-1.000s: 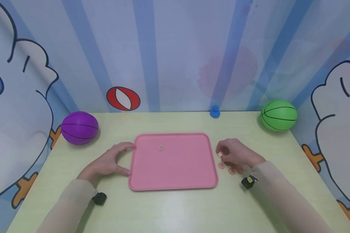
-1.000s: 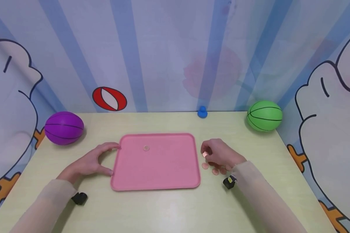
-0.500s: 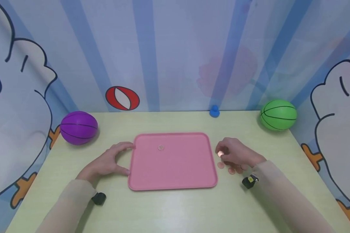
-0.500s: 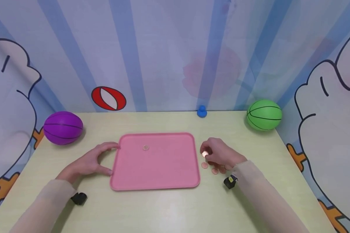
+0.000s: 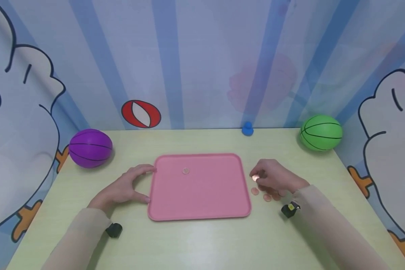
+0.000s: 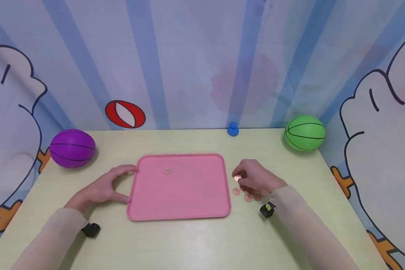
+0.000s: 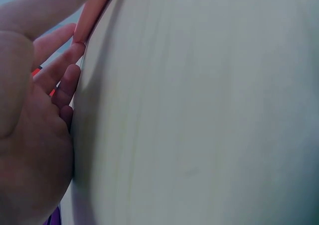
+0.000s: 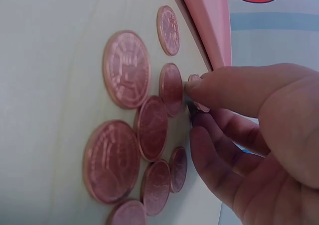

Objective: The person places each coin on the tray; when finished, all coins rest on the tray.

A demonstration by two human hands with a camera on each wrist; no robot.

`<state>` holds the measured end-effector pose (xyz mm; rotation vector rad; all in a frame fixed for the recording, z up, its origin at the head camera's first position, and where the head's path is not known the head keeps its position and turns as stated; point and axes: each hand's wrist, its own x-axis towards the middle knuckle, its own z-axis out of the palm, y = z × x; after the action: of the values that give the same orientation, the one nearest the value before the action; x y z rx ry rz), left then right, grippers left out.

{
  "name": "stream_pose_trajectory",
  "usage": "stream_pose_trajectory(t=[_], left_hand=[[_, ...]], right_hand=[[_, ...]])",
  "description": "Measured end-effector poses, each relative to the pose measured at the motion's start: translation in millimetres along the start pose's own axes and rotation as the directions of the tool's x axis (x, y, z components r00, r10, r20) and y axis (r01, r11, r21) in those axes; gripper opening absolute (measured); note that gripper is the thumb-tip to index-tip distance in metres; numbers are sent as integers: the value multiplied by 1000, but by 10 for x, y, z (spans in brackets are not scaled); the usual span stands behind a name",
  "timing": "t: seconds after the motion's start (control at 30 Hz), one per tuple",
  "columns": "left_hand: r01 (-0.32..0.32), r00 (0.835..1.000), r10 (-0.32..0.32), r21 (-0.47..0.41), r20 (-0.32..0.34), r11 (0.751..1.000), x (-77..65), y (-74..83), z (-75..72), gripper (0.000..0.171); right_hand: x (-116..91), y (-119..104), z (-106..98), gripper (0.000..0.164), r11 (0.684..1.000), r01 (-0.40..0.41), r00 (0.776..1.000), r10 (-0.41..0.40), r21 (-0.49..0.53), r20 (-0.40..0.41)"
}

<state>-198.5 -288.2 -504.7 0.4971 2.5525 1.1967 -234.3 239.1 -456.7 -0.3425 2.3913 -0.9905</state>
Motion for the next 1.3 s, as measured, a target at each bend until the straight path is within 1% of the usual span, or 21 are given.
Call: stream_pose_trajectory(t=[0.1,0.23,0.33,0.53,0.63,0.7,0.77,0.9,1.0,1.07,1.13,1.3], left_hand=[[-2,1000,2,-2,0,1000,3,-2,-1,105],[0,1000,0,2,-1,1000,5,0,0,105],[-2,1000,2,9,-3,1000,4,4,-2,105],[-9,1000,9,17,-4,1000,1,8,-9,105],[-9,1000,9,14,-4,1000,-2,13,-11,106],[-10,1000,10,12,-4,1000,-4,18,-10,106],[-12,1000,12,8,-3,1000,-5,21,-7,106],[-19,1000,19,1,-3,1000,-5,27,-5,106],[-25,1000,25,-3,-6,1000,-8,22,-9,106],[-32,999,32,-8,-8,999,-8,13,-11,106],[-42,999,42,-10,-9,999,-6,4,-11,106],[-66,998,66,-8,-12,998,0,-3,-11,105]], right_hand=[[-12,-2,-18,32,1000,7,1000,-7,8,13],[-32,-4,-31,34,996,-14,999,9,85,50],[-44,-5,-42,36,996,-3,998,-2,94,56],[-27,-6,-68,36,999,39,999,-38,-13,24],[-10,-6,-81,32,994,86,996,-85,-73,13],[-6,-15,-85,28,992,98,995,-98,-85,5],[-3,-29,-85,22,991,108,994,-107,-75,9],[-8,-90,-75,21,996,83,996,-84,17,23],[32,-153,-56,24,985,160,987,-161,-60,-10],[75,-198,-38,25,964,224,972,-232,-146,-39],[124,-240,-17,25,930,284,950,-306,-233,-62],[220,-342,45,24,905,342,929,-367,-252,-55]])
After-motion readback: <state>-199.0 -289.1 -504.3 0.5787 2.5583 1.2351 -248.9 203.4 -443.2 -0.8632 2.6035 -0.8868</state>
